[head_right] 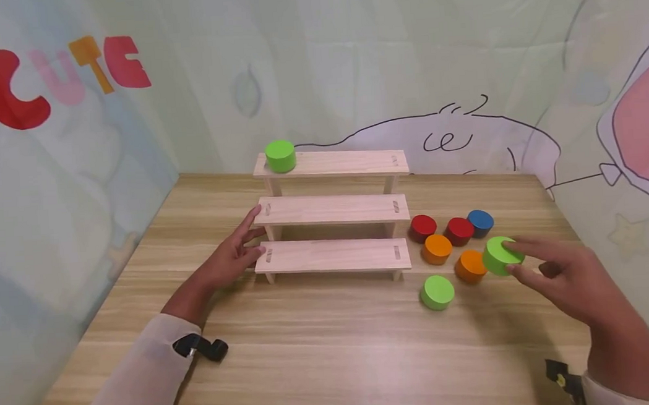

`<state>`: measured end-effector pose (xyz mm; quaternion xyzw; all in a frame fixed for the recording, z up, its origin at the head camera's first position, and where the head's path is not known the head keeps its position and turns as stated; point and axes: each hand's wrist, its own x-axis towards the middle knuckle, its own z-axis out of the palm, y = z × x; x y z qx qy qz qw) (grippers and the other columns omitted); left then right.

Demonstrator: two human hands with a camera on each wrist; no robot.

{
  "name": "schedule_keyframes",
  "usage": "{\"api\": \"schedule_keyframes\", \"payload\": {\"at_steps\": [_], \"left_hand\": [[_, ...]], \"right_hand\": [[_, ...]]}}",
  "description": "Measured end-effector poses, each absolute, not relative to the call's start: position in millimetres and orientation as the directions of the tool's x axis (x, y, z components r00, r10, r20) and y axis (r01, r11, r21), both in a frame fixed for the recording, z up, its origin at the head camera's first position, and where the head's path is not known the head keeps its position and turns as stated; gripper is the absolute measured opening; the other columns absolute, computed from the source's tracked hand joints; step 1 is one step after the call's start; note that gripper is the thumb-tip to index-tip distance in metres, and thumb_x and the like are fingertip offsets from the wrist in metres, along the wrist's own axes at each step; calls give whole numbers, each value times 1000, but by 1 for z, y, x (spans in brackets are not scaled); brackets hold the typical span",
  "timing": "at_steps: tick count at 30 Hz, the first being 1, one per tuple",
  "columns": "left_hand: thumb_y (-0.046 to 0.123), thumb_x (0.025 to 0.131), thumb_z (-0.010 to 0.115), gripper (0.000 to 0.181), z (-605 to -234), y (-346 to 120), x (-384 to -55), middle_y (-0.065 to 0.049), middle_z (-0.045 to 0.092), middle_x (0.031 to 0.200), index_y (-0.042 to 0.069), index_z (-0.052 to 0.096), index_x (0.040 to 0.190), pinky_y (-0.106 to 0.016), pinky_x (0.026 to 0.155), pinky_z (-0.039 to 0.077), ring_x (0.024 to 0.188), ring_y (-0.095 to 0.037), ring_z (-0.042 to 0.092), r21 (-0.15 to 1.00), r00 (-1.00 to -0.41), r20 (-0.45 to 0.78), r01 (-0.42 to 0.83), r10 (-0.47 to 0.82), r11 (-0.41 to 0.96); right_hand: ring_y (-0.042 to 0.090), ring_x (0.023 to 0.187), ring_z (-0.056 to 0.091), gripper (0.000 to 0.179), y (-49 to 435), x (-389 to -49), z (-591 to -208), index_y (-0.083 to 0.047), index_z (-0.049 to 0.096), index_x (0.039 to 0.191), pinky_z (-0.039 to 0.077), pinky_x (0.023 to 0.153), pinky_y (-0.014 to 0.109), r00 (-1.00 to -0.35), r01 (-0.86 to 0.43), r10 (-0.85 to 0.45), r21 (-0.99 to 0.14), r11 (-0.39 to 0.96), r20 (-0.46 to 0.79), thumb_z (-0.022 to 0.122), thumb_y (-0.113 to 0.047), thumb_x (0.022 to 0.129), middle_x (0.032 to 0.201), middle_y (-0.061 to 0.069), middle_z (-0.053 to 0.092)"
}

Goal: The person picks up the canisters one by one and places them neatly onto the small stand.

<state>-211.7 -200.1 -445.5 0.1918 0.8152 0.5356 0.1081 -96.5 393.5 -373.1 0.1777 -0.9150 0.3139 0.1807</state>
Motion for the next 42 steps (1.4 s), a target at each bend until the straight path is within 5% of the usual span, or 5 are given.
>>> {"api": "schedule_keyframes", "payload": {"at_steps": [5, 18, 30, 36, 42], "left_hand": [[7, 114, 55, 90, -447, -200, -212, -29, 36, 174, 47, 4, 175, -55, 107, 62, 137, -53, 65, 915, -906, 16, 183, 422, 358], [7, 114, 55, 91, -448, -200, -212, -29, 35, 174, 48, 3, 175, -57, 109, 61, 139, -53, 62, 914, -908, 7, 175, 418, 366], [8, 114, 55, 89, -448, -201, -213, -29, 35, 174, 46, 2, 176, -58, 109, 61, 138, -53, 63, 901, -905, 20, 201, 425, 385], [7, 115, 53, 88, -447, -202, -213, -31, 33, 174, 41, 1, 177, -56, 106, 63, 139, -55, 62, 911, -895, 29, 206, 445, 356], [8, 114, 55, 89, -449, -201, -214, -31, 35, 174, 42, 0, 177, -54, 106, 63, 137, -54, 64, 906, -898, 32, 211, 439, 366]], "right_hand": [[-4, 46, 38, 53, 372, -109, -362, -3, 81, 129, 31, 42, 18, -813, -500, -202, -474, 725, 547, 84, 17, 80, 132, -41, 62], [-1, 53, 35, 45, 304, -147, -329, -8, 80, 132, 32, 48, 15, -752, -510, -100, -480, 713, 651, 85, 5, 89, 124, -36, 68], [-1, 46, 35, 39, 265, -175, -311, -8, 76, 139, 32, 46, 11, -796, -464, -27, -581, 668, 604, 77, -8, 100, 137, 21, 74], [-14, 80, 61, 40, 242, -190, -302, -13, 71, 147, 51, 70, 1, -856, -405, 9, -680, 611, 517, 71, -18, 107, 150, 17, 67], [24, 137, 59, 45, 215, -208, -289, -16, 68, 150, 52, 82, 3, -927, -299, 26, -778, 553, 374, 69, -32, 108, 159, 12, 62]]}}
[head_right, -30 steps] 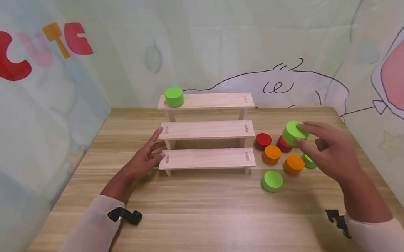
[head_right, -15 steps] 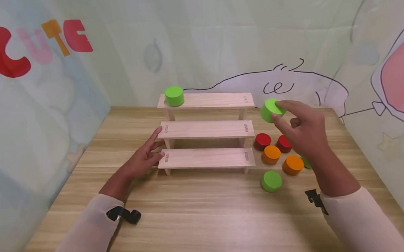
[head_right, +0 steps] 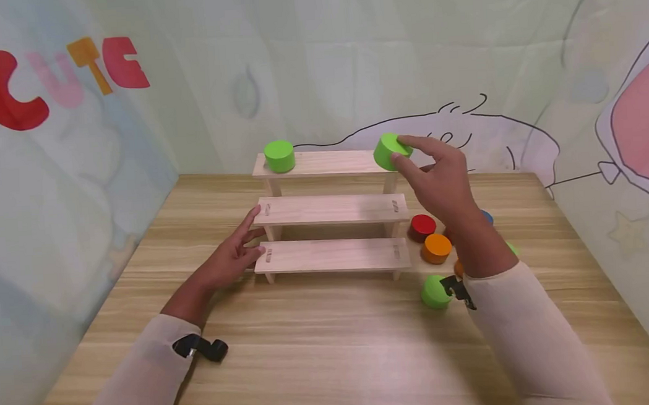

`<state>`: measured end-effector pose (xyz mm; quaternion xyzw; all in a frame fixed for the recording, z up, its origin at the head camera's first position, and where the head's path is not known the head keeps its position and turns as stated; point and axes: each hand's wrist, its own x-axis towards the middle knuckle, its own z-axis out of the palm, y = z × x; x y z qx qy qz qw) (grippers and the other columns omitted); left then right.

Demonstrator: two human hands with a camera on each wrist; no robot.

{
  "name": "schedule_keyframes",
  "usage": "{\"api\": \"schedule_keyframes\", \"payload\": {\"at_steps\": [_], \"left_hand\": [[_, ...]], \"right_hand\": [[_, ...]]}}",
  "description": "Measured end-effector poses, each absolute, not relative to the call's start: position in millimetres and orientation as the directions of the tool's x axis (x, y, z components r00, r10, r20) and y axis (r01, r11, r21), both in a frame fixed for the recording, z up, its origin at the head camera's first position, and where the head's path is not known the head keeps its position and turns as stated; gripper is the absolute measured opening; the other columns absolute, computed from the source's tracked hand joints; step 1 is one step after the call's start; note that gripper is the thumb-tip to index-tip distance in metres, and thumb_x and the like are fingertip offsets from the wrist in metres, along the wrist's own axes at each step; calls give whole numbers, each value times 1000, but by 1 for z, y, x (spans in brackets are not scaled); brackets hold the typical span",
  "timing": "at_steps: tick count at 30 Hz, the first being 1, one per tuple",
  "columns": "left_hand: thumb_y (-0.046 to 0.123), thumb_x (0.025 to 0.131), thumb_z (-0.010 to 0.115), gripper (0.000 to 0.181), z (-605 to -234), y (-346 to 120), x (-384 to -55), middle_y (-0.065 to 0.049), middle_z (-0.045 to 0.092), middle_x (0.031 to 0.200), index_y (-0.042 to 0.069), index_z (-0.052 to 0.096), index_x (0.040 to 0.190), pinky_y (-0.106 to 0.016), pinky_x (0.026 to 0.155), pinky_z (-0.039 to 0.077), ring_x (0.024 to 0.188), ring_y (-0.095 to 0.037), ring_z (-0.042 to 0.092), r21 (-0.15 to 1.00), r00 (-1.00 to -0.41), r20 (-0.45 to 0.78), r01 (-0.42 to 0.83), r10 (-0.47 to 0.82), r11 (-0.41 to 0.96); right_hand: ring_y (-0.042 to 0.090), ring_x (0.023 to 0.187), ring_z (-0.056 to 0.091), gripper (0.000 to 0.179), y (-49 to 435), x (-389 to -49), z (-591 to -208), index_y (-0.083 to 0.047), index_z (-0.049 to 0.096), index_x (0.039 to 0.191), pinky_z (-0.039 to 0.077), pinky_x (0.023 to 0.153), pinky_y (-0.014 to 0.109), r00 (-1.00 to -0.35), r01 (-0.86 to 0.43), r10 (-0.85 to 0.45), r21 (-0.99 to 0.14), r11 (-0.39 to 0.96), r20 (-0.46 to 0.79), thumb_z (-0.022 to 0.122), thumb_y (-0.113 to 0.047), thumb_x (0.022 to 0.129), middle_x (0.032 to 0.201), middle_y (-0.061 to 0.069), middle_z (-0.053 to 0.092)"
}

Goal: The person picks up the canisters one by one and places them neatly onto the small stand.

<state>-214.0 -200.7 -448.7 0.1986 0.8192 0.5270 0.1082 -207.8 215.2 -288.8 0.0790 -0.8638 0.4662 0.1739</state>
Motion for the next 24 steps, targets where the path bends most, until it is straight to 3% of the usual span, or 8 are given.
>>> {"api": "schedule_keyframes", "payload": {"at_steps": [4, 7, 11, 15, 24], "left_hand": [[9, 115, 54, 89, -448, -201, -212, -30, 35, 174, 45, 1, 176, -55, 106, 63, 136, -54, 64, 909, -899, 25, 203, 438, 364], [9, 115, 55, 89, -448, -201, -213, -29, 35, 174, 46, 2, 176, -56, 108, 62, 137, -53, 64, 908, -898, 28, 207, 439, 365], [7, 114, 55, 89, -448, -202, -213, -31, 36, 173, 42, 1, 177, -55, 107, 62, 136, -54, 65, 901, -893, 46, 230, 447, 367], [6, 114, 54, 89, -447, -202, -214, -31, 36, 173, 40, 2, 177, -55, 106, 63, 135, -54, 65, 900, -892, 51, 236, 450, 367], [10, 115, 54, 88, -447, -201, -212, -27, 34, 175, 48, 2, 175, -58, 108, 61, 140, -54, 61, 914, -897, 17, 193, 441, 357]], "right_hand": [[33, 142, 57, 47, 196, -220, -280, -20, 68, 152, 56, 87, 11, -959, -227, 19, -805, 548, 284, 70, -36, 108, 163, 10, 59], [32, 144, 57, 47, 182, -230, -276, -19, 68, 151, 63, 103, 29, -966, -215, 5, -813, 541, 259, 72, -33, 107, 162, 10, 59], [31, 154, 50, 45, 166, -242, -278, -13, 70, 148, 48, 127, 53, -964, -236, -17, -830, 506, 264, 75, -25, 106, 159, 13, 63], [30, 158, 47, 45, 152, -254, -284, -10, 71, 147, 40, 132, 54, -968, -232, -29, -842, 487, 249, 77, -22, 104, 159, 14, 63], [32, 157, 49, 44, 135, -271, -299, -10, 72, 145, 41, 131, 54, -971, -230, -64, -823, 520, 232, 78, -22, 103, 157, 14, 64]]}}
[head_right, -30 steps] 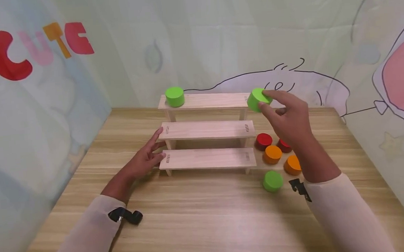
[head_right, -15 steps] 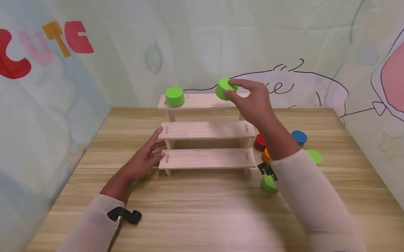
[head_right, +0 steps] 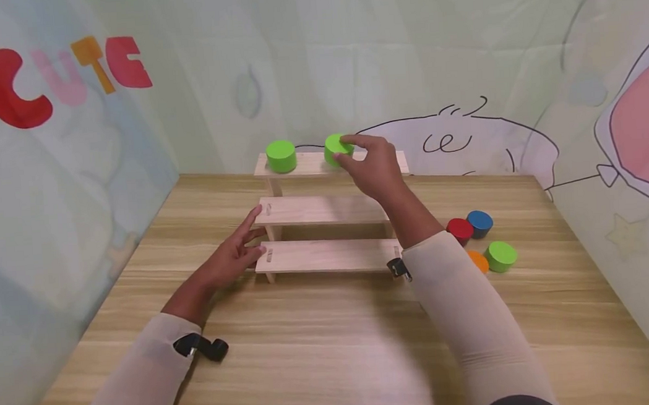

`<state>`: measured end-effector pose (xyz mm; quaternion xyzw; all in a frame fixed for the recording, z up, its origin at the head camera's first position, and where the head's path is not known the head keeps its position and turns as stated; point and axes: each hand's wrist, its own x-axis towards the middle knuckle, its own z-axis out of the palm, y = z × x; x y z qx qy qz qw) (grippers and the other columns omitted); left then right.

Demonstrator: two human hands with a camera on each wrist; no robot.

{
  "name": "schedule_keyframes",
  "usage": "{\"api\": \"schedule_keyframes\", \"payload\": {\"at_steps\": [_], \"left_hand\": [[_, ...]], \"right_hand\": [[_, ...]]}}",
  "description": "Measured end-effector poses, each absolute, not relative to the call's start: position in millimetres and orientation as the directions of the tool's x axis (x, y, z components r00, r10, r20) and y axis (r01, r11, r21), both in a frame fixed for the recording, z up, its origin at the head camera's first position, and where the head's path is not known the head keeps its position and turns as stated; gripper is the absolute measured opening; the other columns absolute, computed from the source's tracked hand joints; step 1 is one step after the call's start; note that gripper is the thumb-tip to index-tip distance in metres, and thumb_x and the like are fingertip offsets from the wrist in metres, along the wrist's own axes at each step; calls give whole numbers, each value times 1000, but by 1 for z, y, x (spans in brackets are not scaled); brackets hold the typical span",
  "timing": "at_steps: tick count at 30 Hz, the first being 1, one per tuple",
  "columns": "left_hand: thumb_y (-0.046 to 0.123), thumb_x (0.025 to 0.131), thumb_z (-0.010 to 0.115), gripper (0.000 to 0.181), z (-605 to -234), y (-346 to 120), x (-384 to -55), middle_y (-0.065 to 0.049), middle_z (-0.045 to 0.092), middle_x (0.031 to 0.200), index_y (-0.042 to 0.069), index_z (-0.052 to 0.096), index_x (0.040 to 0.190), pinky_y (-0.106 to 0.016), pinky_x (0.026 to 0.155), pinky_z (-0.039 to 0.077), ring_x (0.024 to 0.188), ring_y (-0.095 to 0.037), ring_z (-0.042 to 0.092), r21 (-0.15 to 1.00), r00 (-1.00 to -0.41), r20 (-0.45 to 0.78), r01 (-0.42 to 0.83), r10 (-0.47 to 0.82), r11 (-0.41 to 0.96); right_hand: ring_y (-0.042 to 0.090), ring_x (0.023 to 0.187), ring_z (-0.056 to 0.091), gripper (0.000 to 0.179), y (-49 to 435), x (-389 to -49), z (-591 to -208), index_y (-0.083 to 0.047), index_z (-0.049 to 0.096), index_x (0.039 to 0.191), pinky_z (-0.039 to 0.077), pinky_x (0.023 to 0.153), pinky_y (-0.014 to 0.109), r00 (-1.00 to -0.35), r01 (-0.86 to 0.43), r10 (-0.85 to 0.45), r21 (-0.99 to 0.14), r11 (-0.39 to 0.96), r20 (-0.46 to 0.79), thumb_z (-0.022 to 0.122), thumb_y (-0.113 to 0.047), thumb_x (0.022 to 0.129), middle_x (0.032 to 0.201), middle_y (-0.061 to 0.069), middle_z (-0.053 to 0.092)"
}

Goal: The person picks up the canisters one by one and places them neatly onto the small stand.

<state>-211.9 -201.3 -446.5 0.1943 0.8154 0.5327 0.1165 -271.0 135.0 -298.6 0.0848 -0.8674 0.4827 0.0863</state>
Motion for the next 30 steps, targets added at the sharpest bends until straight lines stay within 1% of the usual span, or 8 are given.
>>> {"api": "schedule_keyframes", "payload": {"at_steps": [5, 8, 15, 24, 30], "left_hand": [[11, 115, 54, 88, -447, -201, -211, -27, 33, 176, 49, 1, 175, -57, 108, 61, 140, -53, 62, 914, -898, 14, 190, 440, 359], [11, 115, 54, 88, -448, -201, -212, -27, 34, 176, 49, 2, 174, -57, 108, 61, 141, -52, 62, 912, -899, 16, 193, 438, 363], [10, 115, 54, 88, -448, -201, -213, -27, 34, 175, 49, 2, 175, -57, 108, 62, 140, -52, 62, 909, -898, 24, 202, 439, 364], [9, 115, 54, 88, -446, -200, -212, -28, 34, 175, 49, 2, 175, -57, 108, 62, 140, -53, 62, 913, -898, 21, 196, 439, 358], [9, 115, 54, 89, -448, -200, -212, -27, 34, 176, 52, 3, 174, -55, 107, 63, 139, -52, 63, 920, -899, 19, 188, 438, 345]], "right_hand": [[32, 156, 51, 44, 131, -275, -305, -9, 72, 144, 39, 132, 55, -966, -252, -85, -811, 528, 245, 78, -20, 103, 154, 16, 66], [32, 157, 50, 44, 131, -275, -307, -10, 72, 145, 38, 133, 54, -968, -247, -92, -810, 533, 235, 78, -22, 103, 155, 14, 66], [32, 156, 52, 45, 130, -274, -306, -10, 72, 145, 43, 130, 55, -966, -255, -112, -788, 561, 233, 79, -23, 103, 155, 14, 66], [32, 156, 51, 48, 129, -276, -306, -11, 70, 148, 43, 130, 53, -970, -238, -111, -772, 589, 214, 77, -27, 103, 157, 14, 65], [33, 157, 50, 52, 130, -277, -303, -13, 67, 151, 45, 128, 54, -972, -234, -125, -756, 612, 200, 78, -27, 103, 160, 14, 61]]}}
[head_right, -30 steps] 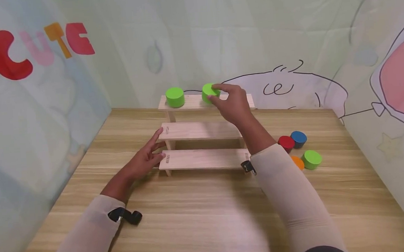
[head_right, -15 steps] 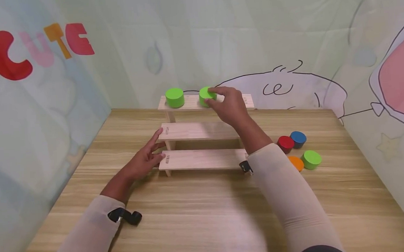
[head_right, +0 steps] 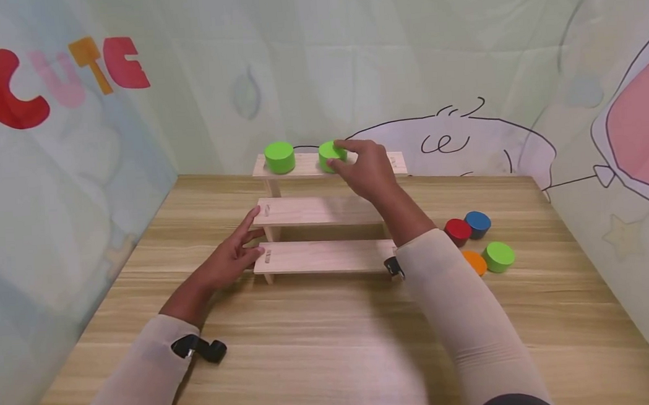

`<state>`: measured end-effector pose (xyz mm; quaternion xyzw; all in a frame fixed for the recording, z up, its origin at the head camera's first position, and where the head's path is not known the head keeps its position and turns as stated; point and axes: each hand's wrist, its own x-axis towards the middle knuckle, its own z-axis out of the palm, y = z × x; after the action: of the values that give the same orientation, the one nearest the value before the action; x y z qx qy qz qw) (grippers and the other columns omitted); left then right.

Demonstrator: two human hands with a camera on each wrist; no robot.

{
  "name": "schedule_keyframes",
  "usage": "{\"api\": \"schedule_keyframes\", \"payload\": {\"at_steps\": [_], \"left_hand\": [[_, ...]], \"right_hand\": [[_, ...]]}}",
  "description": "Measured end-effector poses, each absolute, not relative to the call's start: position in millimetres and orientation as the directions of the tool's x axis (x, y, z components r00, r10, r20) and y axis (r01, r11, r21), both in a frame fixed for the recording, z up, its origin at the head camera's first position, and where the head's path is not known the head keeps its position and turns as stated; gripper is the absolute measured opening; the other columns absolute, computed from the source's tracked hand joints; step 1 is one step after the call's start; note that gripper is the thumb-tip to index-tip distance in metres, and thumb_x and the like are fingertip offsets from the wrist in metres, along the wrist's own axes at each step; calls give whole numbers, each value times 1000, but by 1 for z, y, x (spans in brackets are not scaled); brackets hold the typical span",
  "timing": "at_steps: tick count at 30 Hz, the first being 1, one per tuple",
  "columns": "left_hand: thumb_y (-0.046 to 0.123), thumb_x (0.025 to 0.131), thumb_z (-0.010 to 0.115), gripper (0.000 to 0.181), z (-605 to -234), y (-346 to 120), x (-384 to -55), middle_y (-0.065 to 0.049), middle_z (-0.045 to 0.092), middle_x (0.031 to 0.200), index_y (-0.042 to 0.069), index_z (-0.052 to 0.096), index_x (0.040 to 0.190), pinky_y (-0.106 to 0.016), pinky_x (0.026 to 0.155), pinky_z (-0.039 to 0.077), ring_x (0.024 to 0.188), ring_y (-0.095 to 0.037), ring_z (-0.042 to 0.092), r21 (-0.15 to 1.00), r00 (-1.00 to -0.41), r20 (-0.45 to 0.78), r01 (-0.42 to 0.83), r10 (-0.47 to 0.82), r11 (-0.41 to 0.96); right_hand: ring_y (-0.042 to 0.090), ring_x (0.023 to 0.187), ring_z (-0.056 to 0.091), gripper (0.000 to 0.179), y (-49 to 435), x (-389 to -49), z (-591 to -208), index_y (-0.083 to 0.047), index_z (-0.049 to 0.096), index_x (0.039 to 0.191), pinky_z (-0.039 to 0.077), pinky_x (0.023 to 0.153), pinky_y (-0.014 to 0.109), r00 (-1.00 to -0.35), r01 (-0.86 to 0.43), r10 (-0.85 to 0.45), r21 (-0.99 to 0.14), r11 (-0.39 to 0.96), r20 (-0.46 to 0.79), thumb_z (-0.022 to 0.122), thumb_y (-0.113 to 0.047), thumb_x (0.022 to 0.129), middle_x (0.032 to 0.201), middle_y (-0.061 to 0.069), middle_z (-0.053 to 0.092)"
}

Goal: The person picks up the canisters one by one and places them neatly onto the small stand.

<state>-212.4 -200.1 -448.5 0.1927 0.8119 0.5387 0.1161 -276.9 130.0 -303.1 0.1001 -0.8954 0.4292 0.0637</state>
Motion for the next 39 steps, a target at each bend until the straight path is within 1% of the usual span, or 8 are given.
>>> {"api": "schedule_keyframes", "payload": {"at_steps": [11, 18, 26, 28, 31, 35, 37, 39], "left_hand": [[8, 115, 54, 89, -449, -203, -213, -28, 34, 175, 50, 3, 174, -54, 105, 63, 139, -53, 62, 922, -898, 26, 191, 439, 336], [8, 115, 54, 89, -448, -203, -211, -28, 34, 175, 48, 2, 175, -56, 106, 63, 139, -54, 62, 918, -897, 26, 196, 441, 346], [8, 115, 54, 88, -445, -201, -212, -30, 36, 174, 44, 1, 176, -55, 106, 63, 138, -54, 63, 903, -898, 33, 215, 438, 373], [7, 115, 53, 88, -445, -202, -212, -31, 35, 174, 41, 1, 177, -55, 105, 63, 137, -55, 63, 902, -896, 40, 223, 443, 370], [7, 115, 53, 88, -445, -202, -211, -31, 34, 174, 40, 0, 177, -56, 105, 63, 138, -55, 62, 903, -894, 43, 226, 447, 365], [8, 115, 53, 87, -444, -202, -211, -31, 34, 174, 41, 0, 177, -57, 106, 63, 138, -56, 62, 904, -893, 42, 225, 447, 363], [8, 115, 53, 87, -445, -202, -211, -31, 34, 174, 42, 0, 176, -57, 106, 63, 138, -56, 62, 907, -892, 43, 223, 450, 356], [8, 115, 53, 88, -446, -201, -211, -31, 34, 174, 41, 0, 177, -56, 106, 63, 138, -56, 62, 910, -892, 45, 223, 450, 350]], "right_hand": [[34, 163, 41, 72, 136, -271, -295, -15, 57, 161, 36, 134, 55, -966, -257, -160, -725, 639, 201, 86, -24, 96, 168, 13, 54], [35, 168, 30, 81, 147, -257, -288, -16, 49, 166, 30, 137, 58, -977, -208, -172, -748, 631, 127, 87, -22, 95, 174, 10, 45], [35, 169, 27, 84, 155, -231, -283, -23, 45, 169, 32, 135, 62, -981, -189, -157, -757, 626, 116, 87, -25, 96, 175, 11, 43], [37, 168, 29, 90, 154, -223, -283, -27, 40, 171, 36, 133, 62, -982, -184, -149, -739, 649, 114, 87, -25, 95, 176, 12, 42], [42, 138, 61, 98, 156, -209, -284, -31, 31, 174, 53, 118, 61, -983, -180, -145, -699, 692, 110, 88, -26, 95, 177, 11, 40], [41, 122, 68, 95, 163, -190, -290, -31, 32, 174, 61, 105, 59, -978, -209, -169, -660, 721, 126, 87, -28, 96, 178, 7, 38], [39, 148, 55, 90, 168, -180, -294, -26, 39, 172, 58, 111, 63, -968, -251, -197, -652, 716, 157, 88, -26, 96, 177, 8, 40], [39, 157, 46, 85, 173, -172, -299, -23, 45, 169, 61, 107, 62, -960, -280, -213, -649, 708, 181, 88, -23, 95, 175, 9, 43]]}}
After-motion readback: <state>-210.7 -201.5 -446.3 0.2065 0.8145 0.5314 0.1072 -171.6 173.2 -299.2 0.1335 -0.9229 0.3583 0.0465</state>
